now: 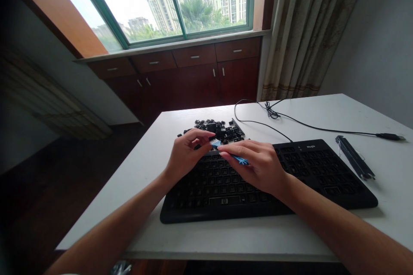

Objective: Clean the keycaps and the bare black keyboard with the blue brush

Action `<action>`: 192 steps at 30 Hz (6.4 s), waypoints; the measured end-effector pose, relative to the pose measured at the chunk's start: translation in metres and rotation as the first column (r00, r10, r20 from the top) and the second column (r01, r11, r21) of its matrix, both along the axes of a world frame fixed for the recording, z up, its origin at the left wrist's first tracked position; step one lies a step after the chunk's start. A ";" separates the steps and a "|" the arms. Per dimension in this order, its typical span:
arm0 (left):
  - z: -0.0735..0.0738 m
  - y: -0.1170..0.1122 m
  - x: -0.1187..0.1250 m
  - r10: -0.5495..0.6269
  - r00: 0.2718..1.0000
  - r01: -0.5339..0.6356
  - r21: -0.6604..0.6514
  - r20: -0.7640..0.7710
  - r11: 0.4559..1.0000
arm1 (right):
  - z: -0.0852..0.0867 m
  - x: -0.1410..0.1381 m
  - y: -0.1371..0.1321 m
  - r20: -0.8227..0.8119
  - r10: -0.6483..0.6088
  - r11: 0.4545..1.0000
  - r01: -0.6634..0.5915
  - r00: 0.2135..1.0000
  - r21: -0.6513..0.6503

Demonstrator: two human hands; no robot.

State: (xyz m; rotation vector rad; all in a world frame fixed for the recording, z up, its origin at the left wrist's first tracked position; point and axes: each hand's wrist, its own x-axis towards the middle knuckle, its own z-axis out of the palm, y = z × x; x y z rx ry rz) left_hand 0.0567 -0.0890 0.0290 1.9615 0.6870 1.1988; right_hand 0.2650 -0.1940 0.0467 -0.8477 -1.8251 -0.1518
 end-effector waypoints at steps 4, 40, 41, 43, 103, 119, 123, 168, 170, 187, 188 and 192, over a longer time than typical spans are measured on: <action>0.000 0.000 0.000 -0.007 1.000 0.007 0.002 -0.011 1.000 | -0.001 0.001 0.000 0.012 -0.004 1.000 0.004 1.000 0.004; 0.002 -0.004 0.000 -0.063 0.998 0.062 -0.013 -0.032 0.998 | 0.000 0.000 0.000 -0.001 -0.029 0.999 0.029 1.000 -0.029; 0.003 -0.004 0.000 -0.063 0.998 0.062 -0.014 -0.030 0.998 | 0.000 0.000 0.000 0.000 -0.031 0.999 0.031 1.000 -0.028; 0.003 -0.004 0.001 -0.059 0.998 0.058 -0.018 -0.026 0.998 | -0.001 0.000 0.000 0.000 -0.037 0.999 0.037 0.999 -0.032; 0.009 0.001 0.002 -0.109 0.958 0.248 -0.579 0.264 0.777 | -0.003 -0.002 -0.001 -0.119 -0.053 0.983 0.031 0.991 -0.180; 0.009 0.002 0.002 -0.044 0.957 0.213 -0.595 0.286 0.775 | -0.004 -0.001 -0.002 -0.136 -0.063 0.980 0.035 0.989 -0.196; 0.009 0.002 0.002 -0.032 0.958 0.201 -0.590 0.284 0.782 | -0.004 -0.002 -0.002 -0.133 -0.068 0.979 0.040 0.989 -0.201; 0.008 0.003 0.003 -0.037 0.962 0.191 -0.568 0.272 0.800 | -0.004 -0.001 -0.002 -0.103 -0.076 0.978 0.054 0.992 -0.202; 0.008 0.003 0.003 -0.043 0.959 0.203 -0.571 0.280 0.795 | -0.004 -0.001 -0.002 -0.102 -0.076 0.979 0.054 0.992 -0.199; 0.007 0.003 0.003 -0.052 0.958 0.210 -0.568 0.282 0.796 | -0.005 -0.001 -0.001 -0.105 -0.071 0.980 0.050 0.992 -0.194; 0.007 0.003 0.003 -0.051 0.958 0.209 -0.567 0.281 0.797 | -0.005 -0.001 -0.001 -0.106 -0.072 0.979 0.050 0.992 -0.196; 0.007 0.003 0.003 -0.049 0.961 0.201 -0.564 0.273 0.801 | -0.005 -0.001 -0.002 -0.112 -0.075 0.977 0.051 0.991 -0.205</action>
